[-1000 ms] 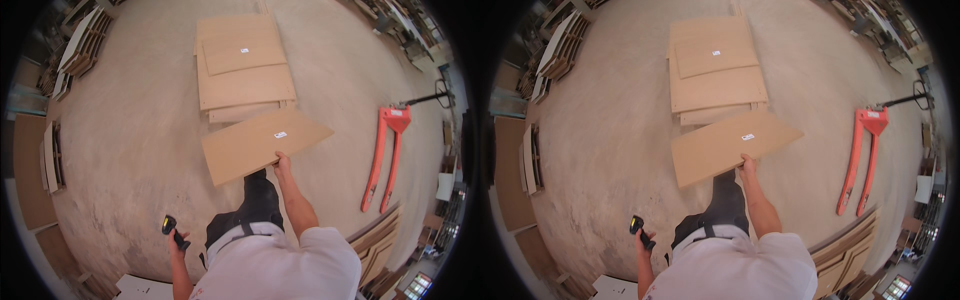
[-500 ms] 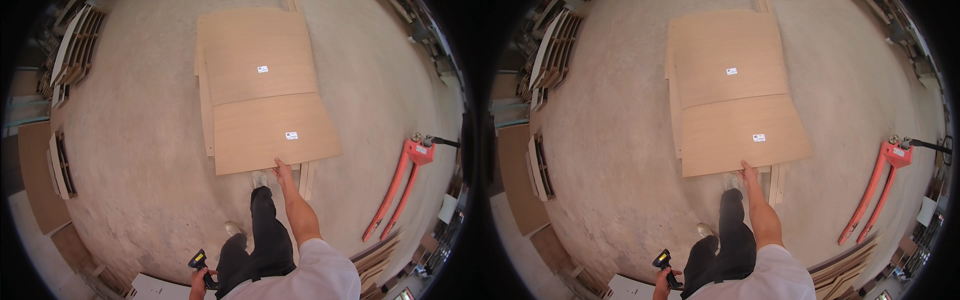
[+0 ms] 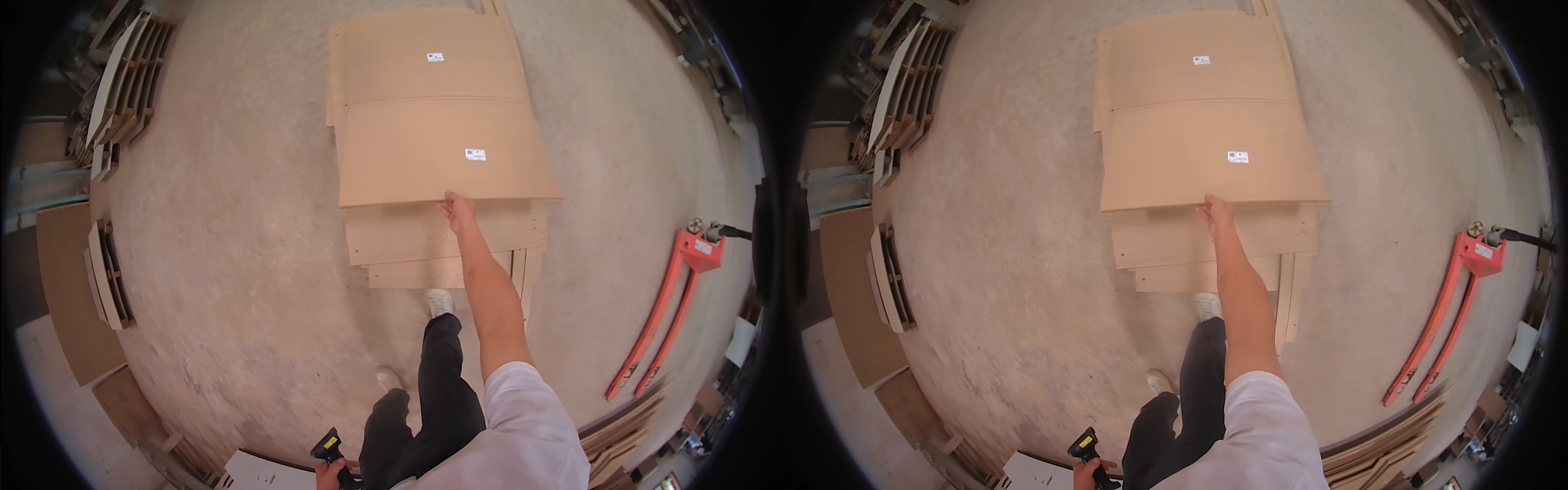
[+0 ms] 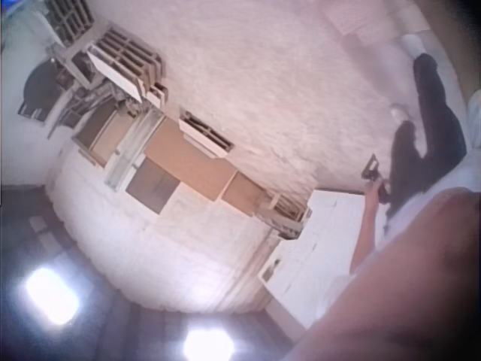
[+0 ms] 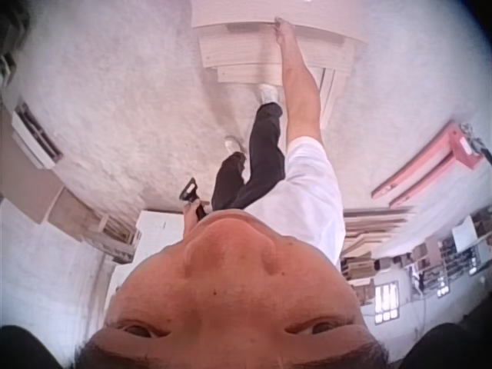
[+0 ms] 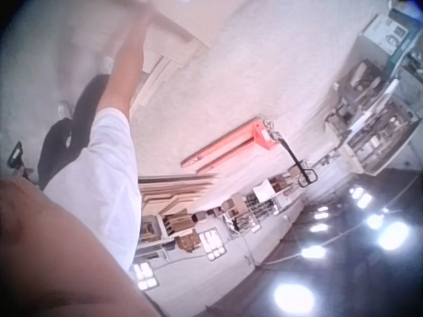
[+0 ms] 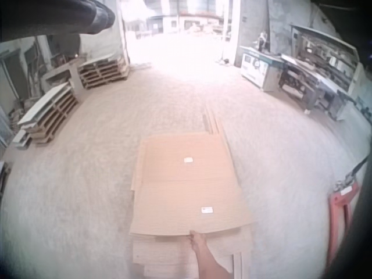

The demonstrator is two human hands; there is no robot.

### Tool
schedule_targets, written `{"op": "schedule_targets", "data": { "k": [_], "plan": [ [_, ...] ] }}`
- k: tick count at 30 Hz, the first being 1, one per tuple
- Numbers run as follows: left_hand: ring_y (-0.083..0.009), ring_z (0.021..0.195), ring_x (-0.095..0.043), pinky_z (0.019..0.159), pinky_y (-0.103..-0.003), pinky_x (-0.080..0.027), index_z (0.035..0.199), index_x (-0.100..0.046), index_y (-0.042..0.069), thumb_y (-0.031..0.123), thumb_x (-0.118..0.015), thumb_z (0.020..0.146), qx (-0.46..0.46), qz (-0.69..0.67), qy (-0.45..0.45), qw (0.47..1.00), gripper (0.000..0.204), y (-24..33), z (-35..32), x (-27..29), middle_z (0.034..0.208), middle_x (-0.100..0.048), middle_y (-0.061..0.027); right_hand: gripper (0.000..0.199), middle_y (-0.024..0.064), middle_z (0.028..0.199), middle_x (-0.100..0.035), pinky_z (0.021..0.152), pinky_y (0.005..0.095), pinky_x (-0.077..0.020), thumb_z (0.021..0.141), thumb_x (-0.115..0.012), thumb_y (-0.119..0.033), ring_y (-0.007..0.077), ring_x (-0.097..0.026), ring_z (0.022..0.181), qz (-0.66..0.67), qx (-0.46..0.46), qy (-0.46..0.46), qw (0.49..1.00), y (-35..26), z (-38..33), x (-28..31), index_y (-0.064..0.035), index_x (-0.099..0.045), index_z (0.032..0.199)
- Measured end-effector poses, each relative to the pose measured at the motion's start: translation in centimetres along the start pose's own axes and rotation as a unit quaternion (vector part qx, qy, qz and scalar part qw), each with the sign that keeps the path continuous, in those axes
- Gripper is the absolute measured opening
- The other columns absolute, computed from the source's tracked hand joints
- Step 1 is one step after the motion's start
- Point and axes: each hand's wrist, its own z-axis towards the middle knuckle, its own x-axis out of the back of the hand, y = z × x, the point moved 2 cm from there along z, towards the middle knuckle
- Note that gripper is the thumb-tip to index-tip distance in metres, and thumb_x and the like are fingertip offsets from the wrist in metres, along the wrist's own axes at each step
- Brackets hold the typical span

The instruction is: The person repeatedly picks up flat wooden panels from a stack, scans their labels with a handheld barcode scanner, and places them on a machine table. The person also uses a yellow air blow gun to clear dust from the table surface between panels.

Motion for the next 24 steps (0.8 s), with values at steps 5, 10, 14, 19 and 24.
{"op": "schedule_targets", "data": {
  "k": [5,10,14,19,24],
  "plan": [
    [-0.0087,0.06,-0.049,0.053,-0.029,-0.036,0.085,-0.075,0.002,0.029,-0.064,0.094,-0.02,-0.019,0.013,1.0,0.031,-5.8,2.7,2.5,0.063,-0.054,0.0027,0.035,0.0084,0.105,-0.068,0.083,0.0401,-0.0564,0.095,-0.066,-0.022,0.0201,-0.065,0.091,-0.153,0.14,0.008,0.978,0.0,-3.9,-2.3,-0.0042,-0.064,0.124],
    [-0.0174,0.084,-0.069,0.08,-0.032,-0.053,0.091,-0.078,-0.003,0.025,-0.066,0.091,-0.12,0.039,-0.154,0.98,0.03,-9.7,5.9,5.8,0.088,-0.075,-0.0104,0.044,0.0136,0.117,-0.069,0.09,0.0439,-0.052,0.093,-0.065,-0.036,0.0335,-0.065,0.108,-0.505,0.251,-0.146,0.813,11.4,-18.9,3.0,-0.0082,-0.064,0.128],
    [-0.0174,0.082,-0.069,0.079,-0.032,-0.054,0.093,-0.075,-0.006,0.024,-0.071,0.089,-0.213,0.088,-0.216,0.949,0.03,-10.8,7.5,9.5,0.088,-0.075,-0.0111,0.034,0.0238,0.109,-0.068,0.087,0.0475,-0.0535,0.09,-0.063,-0.034,0.0404,-0.066,0.103,-0.647,0.209,-0.139,0.72,25.1,-34.7,14.6,-0.0027,-0.067,0.104],
    [-0.015,0.078,-0.069,0.073,-0.03,-0.053,0.092,-0.074,-0.005,0.024,-0.075,0.086,-0.358,0.283,-0.275,0.846,0.029,-9.3,4.4,14.1,0.082,-0.074,-0.0095,0.031,0.0185,0.103,-0.073,0.091,0.0436,-0.0538,0.082,-0.071,-0.027,0.0354,-0.069,0.101,-0.418,0.172,0.141,0.881,38.7,-58.7,32.8,-0.0053,-0.073,0.104],
    [-0.0132,0.076,-0.065,0.071,-0.031,-0.051,0.095,-0.073,-0.003,0.022,-0.079,0.082,-0.4,0.43,-0.368,0.721,0.029,-12.3,2.0,13.0,0.083,-0.072,-0.005,0.027,0.0168,0.097,-0.074,0.086,0.042,-0.0556,0.08,-0.072,-0.025,0.0326,-0.071,0.095,-0.45,0.03,0.259,0.854,46.3,-74.6,46.3,-0.0049,-0.075,0.097]
  ]
}}
